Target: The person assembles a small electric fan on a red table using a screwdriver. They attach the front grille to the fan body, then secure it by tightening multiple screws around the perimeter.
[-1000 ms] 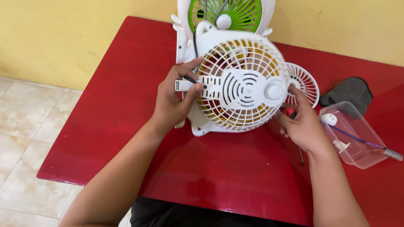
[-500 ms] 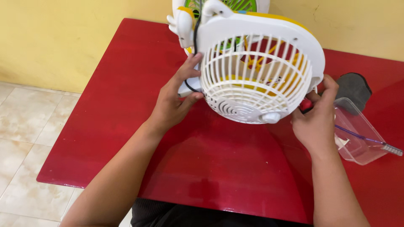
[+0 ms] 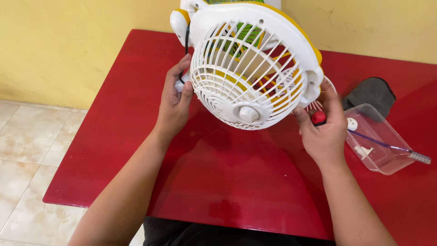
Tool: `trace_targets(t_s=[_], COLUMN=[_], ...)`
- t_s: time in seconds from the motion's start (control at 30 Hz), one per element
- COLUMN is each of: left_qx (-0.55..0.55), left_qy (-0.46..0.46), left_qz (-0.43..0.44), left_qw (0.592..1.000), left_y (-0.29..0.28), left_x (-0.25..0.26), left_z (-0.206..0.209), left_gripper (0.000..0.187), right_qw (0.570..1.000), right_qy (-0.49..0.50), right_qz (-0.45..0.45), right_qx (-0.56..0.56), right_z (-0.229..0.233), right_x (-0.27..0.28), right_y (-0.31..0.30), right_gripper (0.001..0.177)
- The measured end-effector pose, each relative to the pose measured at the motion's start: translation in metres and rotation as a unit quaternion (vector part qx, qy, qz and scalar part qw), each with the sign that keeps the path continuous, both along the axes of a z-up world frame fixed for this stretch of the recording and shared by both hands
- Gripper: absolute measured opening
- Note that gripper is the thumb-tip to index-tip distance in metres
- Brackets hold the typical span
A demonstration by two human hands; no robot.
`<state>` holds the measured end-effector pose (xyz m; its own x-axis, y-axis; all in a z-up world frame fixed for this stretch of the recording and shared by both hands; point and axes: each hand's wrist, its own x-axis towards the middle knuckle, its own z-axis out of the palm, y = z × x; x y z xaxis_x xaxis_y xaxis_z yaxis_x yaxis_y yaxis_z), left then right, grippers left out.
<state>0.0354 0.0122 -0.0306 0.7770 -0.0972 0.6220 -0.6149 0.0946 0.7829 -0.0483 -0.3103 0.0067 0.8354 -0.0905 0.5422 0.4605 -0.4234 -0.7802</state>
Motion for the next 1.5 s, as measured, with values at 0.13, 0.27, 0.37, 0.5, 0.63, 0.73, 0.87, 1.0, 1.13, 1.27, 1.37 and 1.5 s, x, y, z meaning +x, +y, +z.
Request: trace_targets(t_s=[0.13,0.27,0.37,0.5,0.63,0.73,0.87,1.0,1.13,1.27,1.37,1.5], left_qx=[-0.076,-0.136,-0.068,-0.112,-0.156,-0.089,0.085,0.203,0.242,0.214,0.144,0.091], left_qy=[0.076,0.103,0.098,0.056,0.053,-0.089,-0.22,-0.21,-0.225,-0.239,-0.16,-0.107], left_qz=[-0.06,-0.104,-0.071,0.0,0.13,0.197,0.208,0.202,0.187,0.176,0.168,0.153], left_qw=[0.992,0.98,0.99,0.992,0.978,0.972,0.949,0.935,0.925,0.93,0.962,0.978], left_y=[-0.003,-0.004,-0.001,0.004,0.009,0.016,0.018,0.022,0.032,0.038,0.048,0.053], left_x=[0.001,0.007,0.011,0.019,0.011,-0.008,-0.03,-0.038,-0.037,-0.033,-0.028,-0.024], left_z=[0.0,-0.004,-0.01,-0.015,-0.007,0.009,0.037,0.057,0.062,0.055,0.052,0.046], left_gripper=[0.05,0.051,0.05,0.042,0.047,0.058,0.077,0.089,0.082,0.076,0.078,0.08], right_qw=[0.998,0.999,0.996,0.967,0.945,0.94,0.942,0.948,0.928,0.949,0.958,0.961], right_qy=[-0.008,0.004,-0.044,-0.146,-0.171,-0.168,-0.164,-0.132,-0.189,-0.153,-0.131,-0.118], right_qz=[0.06,0.045,0.009,0.002,0.001,-0.018,0.002,0.031,0.048,0.074,0.078,0.091], right_qx=[0.022,0.004,-0.075,-0.208,-0.278,-0.297,-0.292,-0.287,-0.319,-0.264,-0.244,-0.234], right_z=[0.005,0.013,0.023,0.038,0.047,0.052,0.053,0.044,0.034,0.03,0.035,0.047], right_x=[-0.001,-0.005,-0.009,-0.01,-0.006,-0.002,0.001,0.002,0.003,0.006,0.01,0.019], right_y=[0.001,0.007,0.011,0.022,0.034,0.041,0.042,0.043,0.042,0.037,0.033,0.029], right_gripper=[0.063,0.064,0.062,0.058,0.058,0.057,0.06,0.066,0.063,0.065,0.07,0.076])
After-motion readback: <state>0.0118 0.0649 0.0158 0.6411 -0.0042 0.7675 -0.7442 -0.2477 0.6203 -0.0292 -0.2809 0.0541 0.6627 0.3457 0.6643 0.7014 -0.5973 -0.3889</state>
